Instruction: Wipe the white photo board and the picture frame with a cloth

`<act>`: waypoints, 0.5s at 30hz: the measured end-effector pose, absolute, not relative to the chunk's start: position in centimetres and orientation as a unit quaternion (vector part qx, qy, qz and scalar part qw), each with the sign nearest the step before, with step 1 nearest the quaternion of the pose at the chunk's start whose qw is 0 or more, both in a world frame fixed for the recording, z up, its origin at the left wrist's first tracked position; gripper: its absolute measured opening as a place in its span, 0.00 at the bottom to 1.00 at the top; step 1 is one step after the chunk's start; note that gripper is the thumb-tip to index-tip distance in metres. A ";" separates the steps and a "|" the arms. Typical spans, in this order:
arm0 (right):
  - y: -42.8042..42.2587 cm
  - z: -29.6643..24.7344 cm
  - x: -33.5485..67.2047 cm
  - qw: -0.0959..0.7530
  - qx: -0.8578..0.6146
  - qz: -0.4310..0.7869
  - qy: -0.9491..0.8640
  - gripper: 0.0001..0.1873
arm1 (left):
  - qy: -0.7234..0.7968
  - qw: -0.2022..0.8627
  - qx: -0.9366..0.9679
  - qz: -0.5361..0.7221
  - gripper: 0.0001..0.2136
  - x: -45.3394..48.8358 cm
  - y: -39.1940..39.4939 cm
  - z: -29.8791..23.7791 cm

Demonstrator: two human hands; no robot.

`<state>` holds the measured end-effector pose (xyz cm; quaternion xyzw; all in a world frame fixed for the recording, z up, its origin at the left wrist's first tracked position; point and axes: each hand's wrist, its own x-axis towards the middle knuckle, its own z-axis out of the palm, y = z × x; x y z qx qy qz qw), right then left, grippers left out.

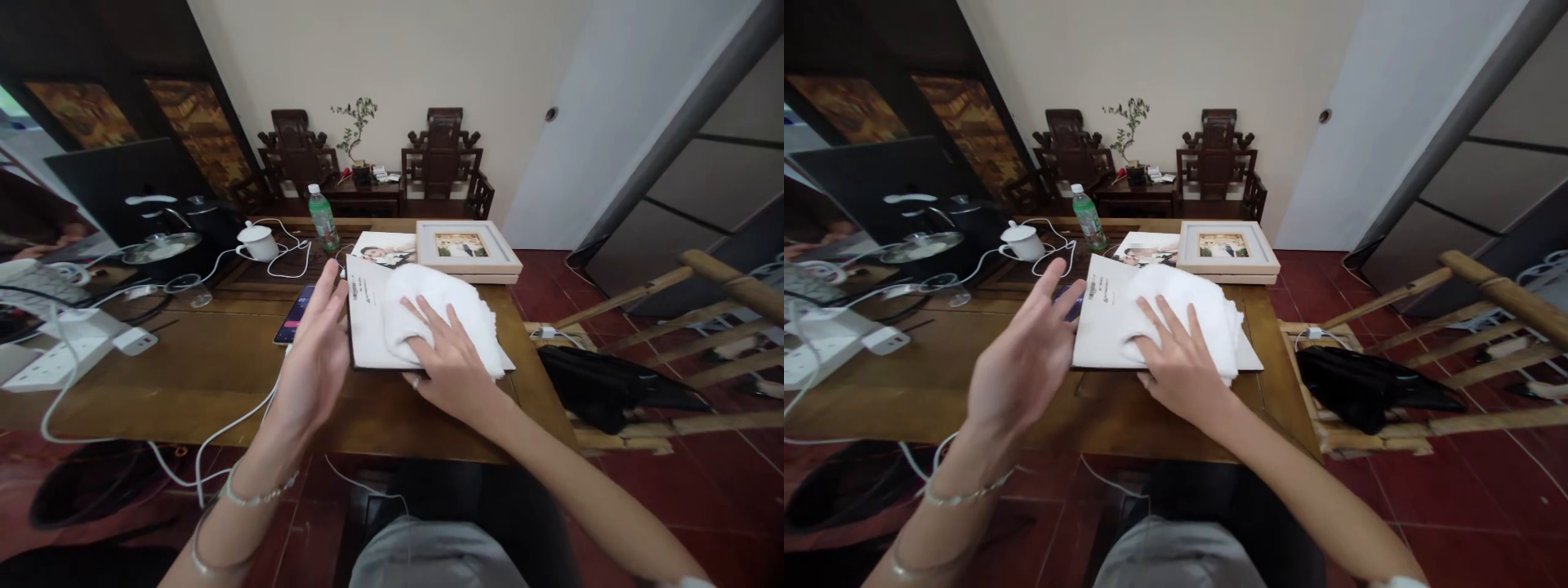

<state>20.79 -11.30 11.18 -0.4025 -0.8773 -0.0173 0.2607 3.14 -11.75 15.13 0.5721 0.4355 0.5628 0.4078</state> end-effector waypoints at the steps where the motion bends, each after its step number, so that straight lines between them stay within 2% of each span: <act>1: -11.3 11.5 20.3 0.263 -0.410 -0.027 -0.873 0.16 | 0.431 0.414 0.563 0.571 0.23 3.4 -12.4 15.9; 3: -11.2 12.0 20.4 0.276 -0.420 -0.027 -0.864 0.22 | 0.436 0.410 0.536 0.595 0.23 3.8 -13.4 16.9; 5: -10.9 12.6 21.5 0.319 -0.431 -0.020 -0.844 0.22 | 0.428 0.414 0.522 0.611 0.22 3.9 -13.6 16.9; 7: -10.5 13.3 23.1 0.396 -0.457 -0.014 -0.796 0.17 | 0.384 0.455 0.520 0.613 0.22 4.0 -13.4 15.5; 10: -9.7 14.9 25.3 0.558 -0.492 0.016 -0.668 0.07 | 0.363 0.579 0.452 0.573 0.22 4.5 -12.7 11.3; 13: -8.5 16.4 27.1 0.706 -0.457 0.122 -0.528 0.11 | 0.381 0.692 0.273 0.549 0.20 5.5 -12.6 6.9; 15: -7.9 16.8 28.0 0.756 -0.433 0.239 -0.428 0.13 | 0.354 0.735 0.216 0.537 0.13 5.9 -12.9 5.3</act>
